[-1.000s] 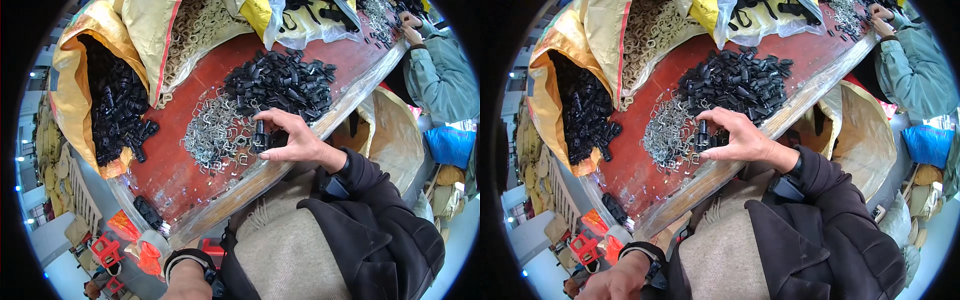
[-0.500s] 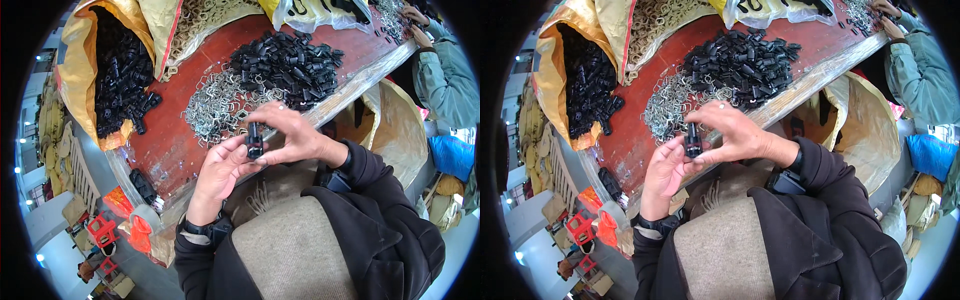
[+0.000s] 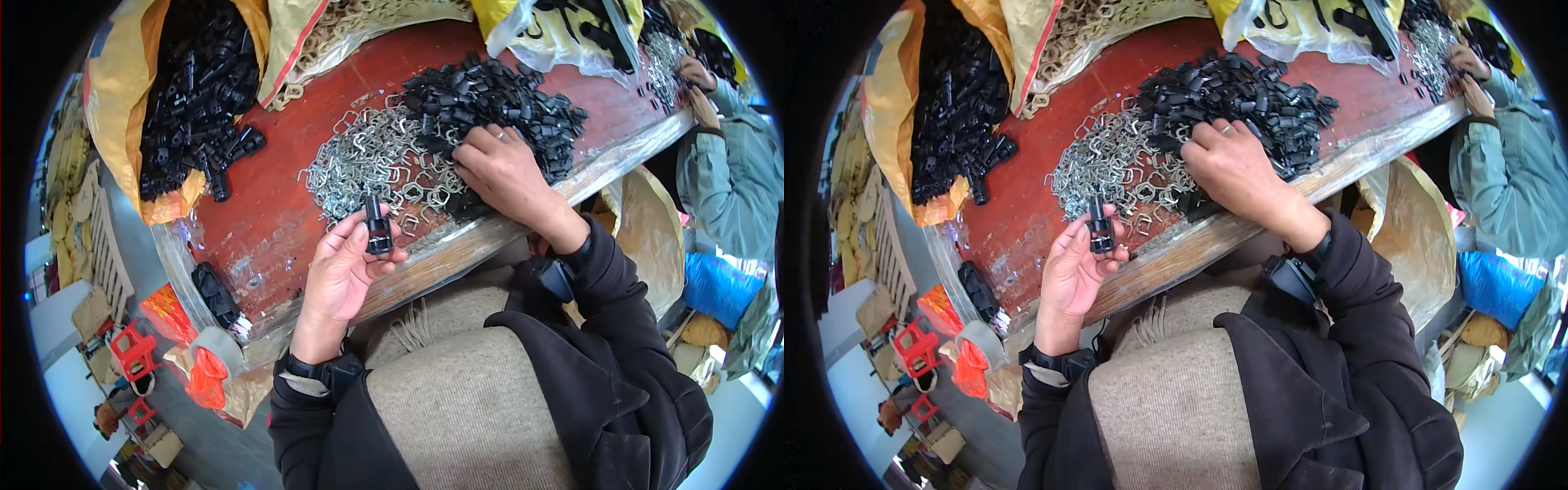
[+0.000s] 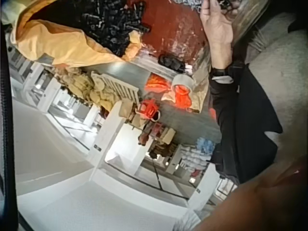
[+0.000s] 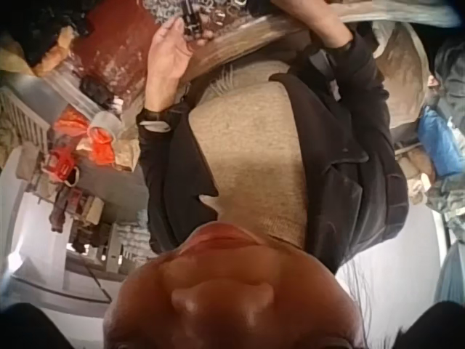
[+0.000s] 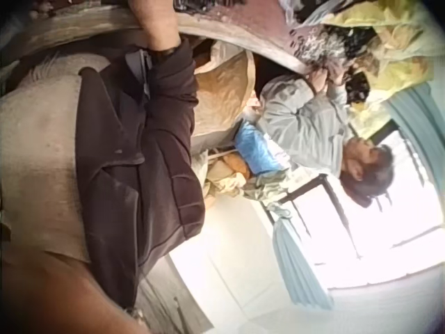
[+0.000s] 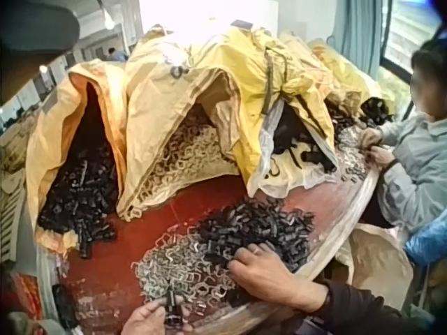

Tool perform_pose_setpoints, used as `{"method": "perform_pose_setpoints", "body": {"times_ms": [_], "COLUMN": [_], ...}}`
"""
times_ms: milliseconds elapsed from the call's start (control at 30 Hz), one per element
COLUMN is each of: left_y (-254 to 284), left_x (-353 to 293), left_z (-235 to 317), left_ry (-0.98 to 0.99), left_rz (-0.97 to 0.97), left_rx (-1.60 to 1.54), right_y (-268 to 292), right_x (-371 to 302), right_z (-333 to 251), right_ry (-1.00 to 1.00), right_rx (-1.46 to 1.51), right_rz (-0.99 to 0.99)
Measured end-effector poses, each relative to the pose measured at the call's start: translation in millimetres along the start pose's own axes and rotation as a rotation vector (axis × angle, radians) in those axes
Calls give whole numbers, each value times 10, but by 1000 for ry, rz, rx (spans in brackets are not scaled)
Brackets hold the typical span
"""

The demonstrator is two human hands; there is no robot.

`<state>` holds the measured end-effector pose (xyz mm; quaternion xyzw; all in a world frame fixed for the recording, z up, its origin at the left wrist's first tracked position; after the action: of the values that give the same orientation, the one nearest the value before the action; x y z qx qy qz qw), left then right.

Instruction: Manually assembling small plastic components by inserting metal clips into plastic housings.

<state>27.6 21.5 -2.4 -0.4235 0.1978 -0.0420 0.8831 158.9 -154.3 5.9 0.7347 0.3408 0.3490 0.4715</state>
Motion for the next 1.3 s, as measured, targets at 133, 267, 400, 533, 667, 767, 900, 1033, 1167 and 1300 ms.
{"method": "perform_pose_setpoints", "body": {"times_ms": [133, 267, 400, 533, 667, 767, 900, 1033, 1167, 1300], "left_y": [63, 187, 236, 216, 225, 234, 326, 346, 331, 296], "left_x": [-25, -151, -206, -207, -232, -250, -207, -218, -218, -176], "left_z": [58, 42, -5, -33, -70, -80, -100, -103, -90, -55], "left_ry": [-57, -78, -71, -93, -136, -153, -145, -113, -105, -70], "left_rz": [19, 59, 88, 99, 80, 65, 34, 18, -16, -41], "left_rx": [-9, -20, -48, -72, -99, -118, -205, -199, -243, -241], "right_y": [-91, -59, -36, -232, -354, -306, -129, 10, -39, -111], "right_x": [6, 88, 263, 482, 445, 396, 491, 798, 1394, 1816], "right_z": [-24, -68, -222, -343, -400, -431, -390, -151, 451, 1008], "right_ry": [-2, 11, 53, 139, 145, 165, 210, 235, 145, -50], "right_rx": [23, 79, 151, 64, -24, 78, 253, 180, -142, -195], "right_rz": [-162, -223, -208, -30, -201, -228, -391, -362, -149, -96]}}
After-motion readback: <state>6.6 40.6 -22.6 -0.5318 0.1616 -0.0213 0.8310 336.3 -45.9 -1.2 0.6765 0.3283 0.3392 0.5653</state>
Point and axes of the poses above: each hand's wrist, its own x-axis towards the middle knuckle, its own y-axis out of the back of the hand, z = x × y, the point moved 3 cm from there along x, towards the middle knuckle, and after that the axes turned 11 degrees about -z, right-handed, at the moved point
